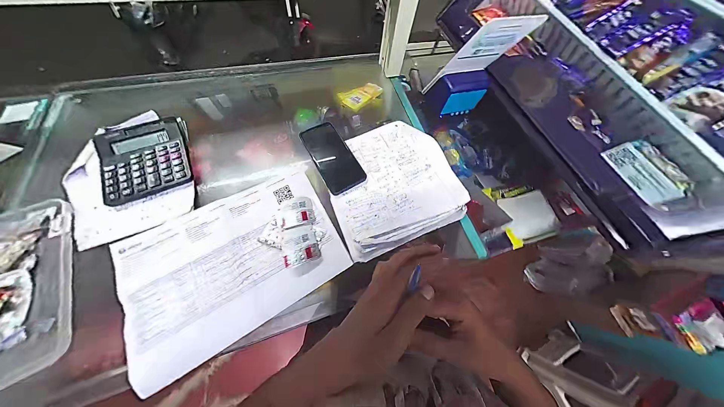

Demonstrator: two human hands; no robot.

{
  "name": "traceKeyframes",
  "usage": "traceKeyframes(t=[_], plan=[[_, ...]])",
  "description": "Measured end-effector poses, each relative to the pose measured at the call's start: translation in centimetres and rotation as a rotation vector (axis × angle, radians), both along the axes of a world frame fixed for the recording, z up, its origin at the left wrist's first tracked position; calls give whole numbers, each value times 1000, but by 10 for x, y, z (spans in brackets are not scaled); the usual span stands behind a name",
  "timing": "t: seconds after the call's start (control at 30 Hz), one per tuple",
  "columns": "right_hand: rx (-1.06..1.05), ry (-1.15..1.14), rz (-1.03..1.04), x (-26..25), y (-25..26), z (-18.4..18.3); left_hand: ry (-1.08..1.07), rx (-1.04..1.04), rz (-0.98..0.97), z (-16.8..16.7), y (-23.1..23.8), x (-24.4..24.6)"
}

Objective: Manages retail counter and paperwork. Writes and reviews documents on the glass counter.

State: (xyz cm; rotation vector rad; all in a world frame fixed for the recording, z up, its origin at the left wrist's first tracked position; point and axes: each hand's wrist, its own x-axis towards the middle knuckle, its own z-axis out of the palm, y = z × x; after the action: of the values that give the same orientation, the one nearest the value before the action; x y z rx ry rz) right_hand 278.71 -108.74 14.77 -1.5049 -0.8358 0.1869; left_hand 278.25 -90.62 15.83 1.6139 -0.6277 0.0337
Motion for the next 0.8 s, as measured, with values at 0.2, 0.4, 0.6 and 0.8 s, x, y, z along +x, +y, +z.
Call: traceKeyframes(t=[0.2, 0.4, 0.6, 0.8], plan=[[-130, -174, -114, 66, -55, -6, 401, -354, 2, -2, -46, 29], [131, -317, -115, 92, -45, 0, 446, -340, -67, 5, -61, 41], [100, -354, -162, 92, -36, -3, 330, -253, -108, 6, -49, 49], [338, 180, -416, 110, -32, 2, -269, 392, 369, -25, -32, 49]])
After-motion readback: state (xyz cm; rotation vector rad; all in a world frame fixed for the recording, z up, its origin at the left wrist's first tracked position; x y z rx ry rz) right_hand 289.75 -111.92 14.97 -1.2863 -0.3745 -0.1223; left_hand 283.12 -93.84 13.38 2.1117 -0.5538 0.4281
